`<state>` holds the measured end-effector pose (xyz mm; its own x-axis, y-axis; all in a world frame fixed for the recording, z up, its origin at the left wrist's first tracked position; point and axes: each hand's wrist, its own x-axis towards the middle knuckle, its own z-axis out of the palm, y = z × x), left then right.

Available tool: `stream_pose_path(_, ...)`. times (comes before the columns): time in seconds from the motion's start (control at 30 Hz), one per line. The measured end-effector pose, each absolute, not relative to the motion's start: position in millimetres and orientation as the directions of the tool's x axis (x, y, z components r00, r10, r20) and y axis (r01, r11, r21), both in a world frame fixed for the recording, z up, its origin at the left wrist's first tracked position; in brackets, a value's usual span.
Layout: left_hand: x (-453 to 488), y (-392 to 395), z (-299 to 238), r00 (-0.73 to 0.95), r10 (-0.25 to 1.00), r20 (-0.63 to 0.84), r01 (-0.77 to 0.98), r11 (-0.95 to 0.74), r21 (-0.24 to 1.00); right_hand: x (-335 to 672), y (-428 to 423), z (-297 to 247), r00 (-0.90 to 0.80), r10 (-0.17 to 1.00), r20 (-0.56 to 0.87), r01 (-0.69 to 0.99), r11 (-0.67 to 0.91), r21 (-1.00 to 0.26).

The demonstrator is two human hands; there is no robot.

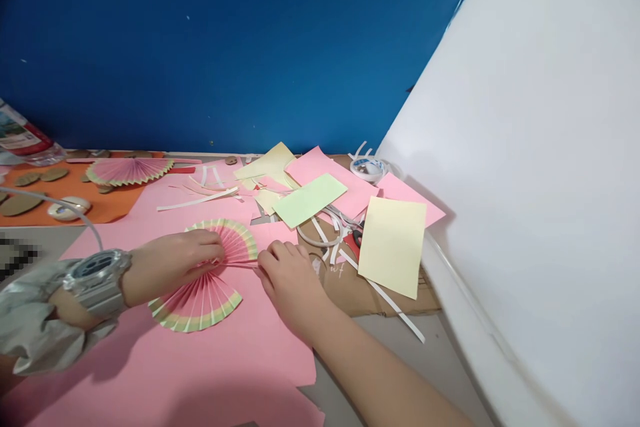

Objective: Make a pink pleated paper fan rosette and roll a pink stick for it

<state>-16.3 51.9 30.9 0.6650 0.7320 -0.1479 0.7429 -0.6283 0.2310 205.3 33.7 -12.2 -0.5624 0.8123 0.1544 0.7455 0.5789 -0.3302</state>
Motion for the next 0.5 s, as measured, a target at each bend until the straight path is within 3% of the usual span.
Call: stream_pose_path(0.5, -13.7, 55.8, 30.0, 0.653, 0.733, -0.193, 0.754, -0.605, 0.256, 203.2, 35.3, -12.9, -0.572, 0.802, 0.172, 0.731, 0.593, -0.337)
